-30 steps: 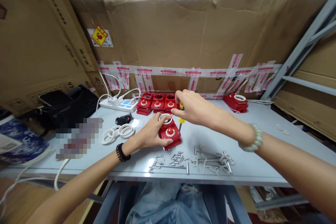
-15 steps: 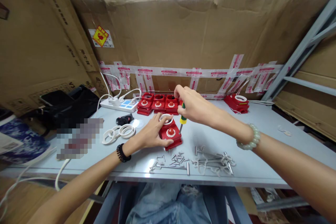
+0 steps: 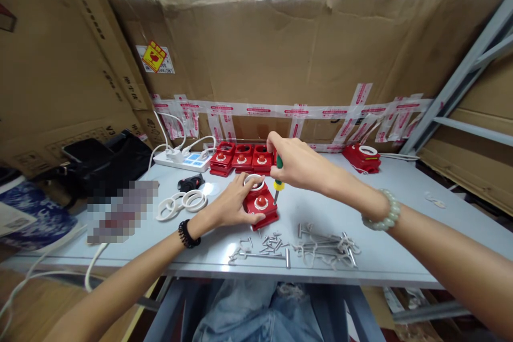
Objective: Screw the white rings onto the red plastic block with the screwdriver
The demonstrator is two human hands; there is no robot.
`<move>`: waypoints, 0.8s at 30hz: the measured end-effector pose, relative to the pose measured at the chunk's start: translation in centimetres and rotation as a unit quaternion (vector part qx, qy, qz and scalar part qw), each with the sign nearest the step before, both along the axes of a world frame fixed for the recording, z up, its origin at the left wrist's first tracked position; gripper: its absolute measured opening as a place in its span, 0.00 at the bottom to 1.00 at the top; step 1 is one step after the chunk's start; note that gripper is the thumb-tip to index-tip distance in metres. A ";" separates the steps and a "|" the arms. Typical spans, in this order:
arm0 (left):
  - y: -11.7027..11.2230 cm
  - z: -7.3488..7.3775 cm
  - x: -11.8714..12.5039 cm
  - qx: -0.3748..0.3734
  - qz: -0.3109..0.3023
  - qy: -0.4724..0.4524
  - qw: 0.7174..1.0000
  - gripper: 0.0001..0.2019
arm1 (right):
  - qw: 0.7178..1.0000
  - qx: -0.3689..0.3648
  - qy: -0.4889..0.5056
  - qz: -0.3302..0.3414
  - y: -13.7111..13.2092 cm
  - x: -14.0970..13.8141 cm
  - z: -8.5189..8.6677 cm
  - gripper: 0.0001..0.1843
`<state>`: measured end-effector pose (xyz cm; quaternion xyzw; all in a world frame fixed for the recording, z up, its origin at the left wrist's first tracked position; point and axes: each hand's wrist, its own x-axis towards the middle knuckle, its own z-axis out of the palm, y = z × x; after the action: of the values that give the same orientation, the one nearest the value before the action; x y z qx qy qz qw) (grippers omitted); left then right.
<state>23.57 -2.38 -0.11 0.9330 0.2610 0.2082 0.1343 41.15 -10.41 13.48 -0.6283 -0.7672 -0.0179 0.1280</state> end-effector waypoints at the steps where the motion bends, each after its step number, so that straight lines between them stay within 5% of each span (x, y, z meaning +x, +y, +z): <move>1: 0.0 0.0 0.0 0.001 0.003 0.005 1.000 0.40 | 1.000 -0.009 0.005 0.012 -0.1 0.0 0.2 0.14; 8: 0.0 0.0 0.0 -0.006 -0.003 -0.009 1.000 0.39 | 1.000 0.021 0.004 -0.010 0.2 -0.2 -0.2 0.04; 13: 0.0 0.0 0.0 -0.002 -0.002 -0.002 1.000 0.41 | 0.999 0.008 0.029 0.016 0.2 -0.1 -0.4 0.16; 17: 0.0 -0.1 0.0 -0.001 -0.001 -0.004 1.000 0.40 | 0.999 0.028 0.011 -0.021 0.1 -0.1 -0.4 0.09; 24: 0.0 -0.1 0.0 -0.001 0.000 -0.005 1.000 0.40 | 0.999 0.003 0.046 0.006 0.0 -0.3 -0.2 0.12</move>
<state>23.53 -2.39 -0.19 0.9318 0.2606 0.2128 0.1361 40.86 -10.42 13.31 -0.6231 -0.7643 0.0095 0.1658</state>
